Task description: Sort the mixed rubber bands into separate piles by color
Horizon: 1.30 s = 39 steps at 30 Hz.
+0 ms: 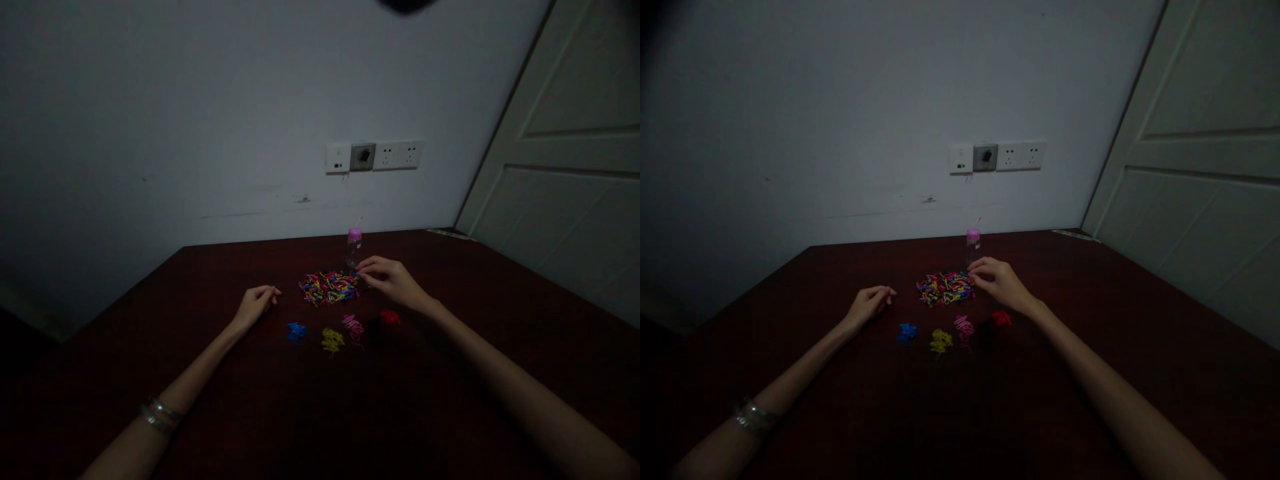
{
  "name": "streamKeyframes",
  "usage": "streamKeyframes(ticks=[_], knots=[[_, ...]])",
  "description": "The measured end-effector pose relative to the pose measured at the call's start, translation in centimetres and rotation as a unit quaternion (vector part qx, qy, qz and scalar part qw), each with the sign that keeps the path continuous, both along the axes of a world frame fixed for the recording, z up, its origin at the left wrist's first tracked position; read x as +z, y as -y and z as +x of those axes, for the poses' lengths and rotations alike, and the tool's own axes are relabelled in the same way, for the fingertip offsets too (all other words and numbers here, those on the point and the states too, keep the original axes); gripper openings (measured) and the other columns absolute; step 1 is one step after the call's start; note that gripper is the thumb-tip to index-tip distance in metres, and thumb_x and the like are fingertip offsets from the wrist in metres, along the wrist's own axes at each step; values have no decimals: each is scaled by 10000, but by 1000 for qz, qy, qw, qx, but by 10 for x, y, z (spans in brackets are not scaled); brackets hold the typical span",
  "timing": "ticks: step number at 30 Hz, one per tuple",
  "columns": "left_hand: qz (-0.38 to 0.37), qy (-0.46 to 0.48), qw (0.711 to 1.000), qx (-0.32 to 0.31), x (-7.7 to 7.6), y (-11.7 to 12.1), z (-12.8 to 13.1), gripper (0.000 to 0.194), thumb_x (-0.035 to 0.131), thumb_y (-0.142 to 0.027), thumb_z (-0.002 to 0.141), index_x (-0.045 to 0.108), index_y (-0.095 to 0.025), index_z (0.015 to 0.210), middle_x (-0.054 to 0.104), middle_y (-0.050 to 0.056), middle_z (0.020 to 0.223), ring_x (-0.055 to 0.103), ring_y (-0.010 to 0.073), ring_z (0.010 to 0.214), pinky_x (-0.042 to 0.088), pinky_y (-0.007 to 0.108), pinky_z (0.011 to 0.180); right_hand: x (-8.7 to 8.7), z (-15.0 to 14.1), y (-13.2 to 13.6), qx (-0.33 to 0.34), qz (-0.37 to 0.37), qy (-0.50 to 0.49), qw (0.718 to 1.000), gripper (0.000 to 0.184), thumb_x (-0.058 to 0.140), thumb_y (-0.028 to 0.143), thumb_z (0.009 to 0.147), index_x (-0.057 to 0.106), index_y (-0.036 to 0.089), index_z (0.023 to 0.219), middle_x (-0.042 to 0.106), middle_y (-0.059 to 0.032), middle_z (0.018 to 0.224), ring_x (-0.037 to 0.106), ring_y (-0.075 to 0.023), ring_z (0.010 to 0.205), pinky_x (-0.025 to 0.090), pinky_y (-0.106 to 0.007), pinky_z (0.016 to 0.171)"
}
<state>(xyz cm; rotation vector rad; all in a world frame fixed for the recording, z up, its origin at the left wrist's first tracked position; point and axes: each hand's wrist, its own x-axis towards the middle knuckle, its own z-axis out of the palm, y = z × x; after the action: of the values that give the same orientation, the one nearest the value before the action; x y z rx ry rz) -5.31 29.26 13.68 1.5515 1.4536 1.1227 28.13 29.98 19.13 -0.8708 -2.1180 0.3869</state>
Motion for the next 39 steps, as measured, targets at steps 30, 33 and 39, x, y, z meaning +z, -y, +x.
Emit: streamKeyframes(ticks=[30,33,39], knots=[[4,-53,998,-16,-2,-3,-2,381,439,-424,736,631,-98,779,509,-11,561,334,66,415,226,182,395,-12,-105,49,165,95,315,930,92,564,200,780,640,176,825,564,-49,1026,515,-164,901,428,-245,668],[0,-44,999,-20,-3,-3,-3,384,438,-429,738,629,-100,786,506,-13,565,327,63,412,225,181,396,-9,-98,46,169,90,286,939,116,542,220,806,639,188,862,562,-46,1041,527,-157,922,437,-258,740],[-9,-39,999,-16,-3,-2,-2,385,442,-430,737,629,-96,780,511,-10,568,322,55,399,226,179,389,3,-42,26,62,52,219,972,187,483,273,845,641,194,907,564,-63,1058,557,-171,913,462,-299,767]])
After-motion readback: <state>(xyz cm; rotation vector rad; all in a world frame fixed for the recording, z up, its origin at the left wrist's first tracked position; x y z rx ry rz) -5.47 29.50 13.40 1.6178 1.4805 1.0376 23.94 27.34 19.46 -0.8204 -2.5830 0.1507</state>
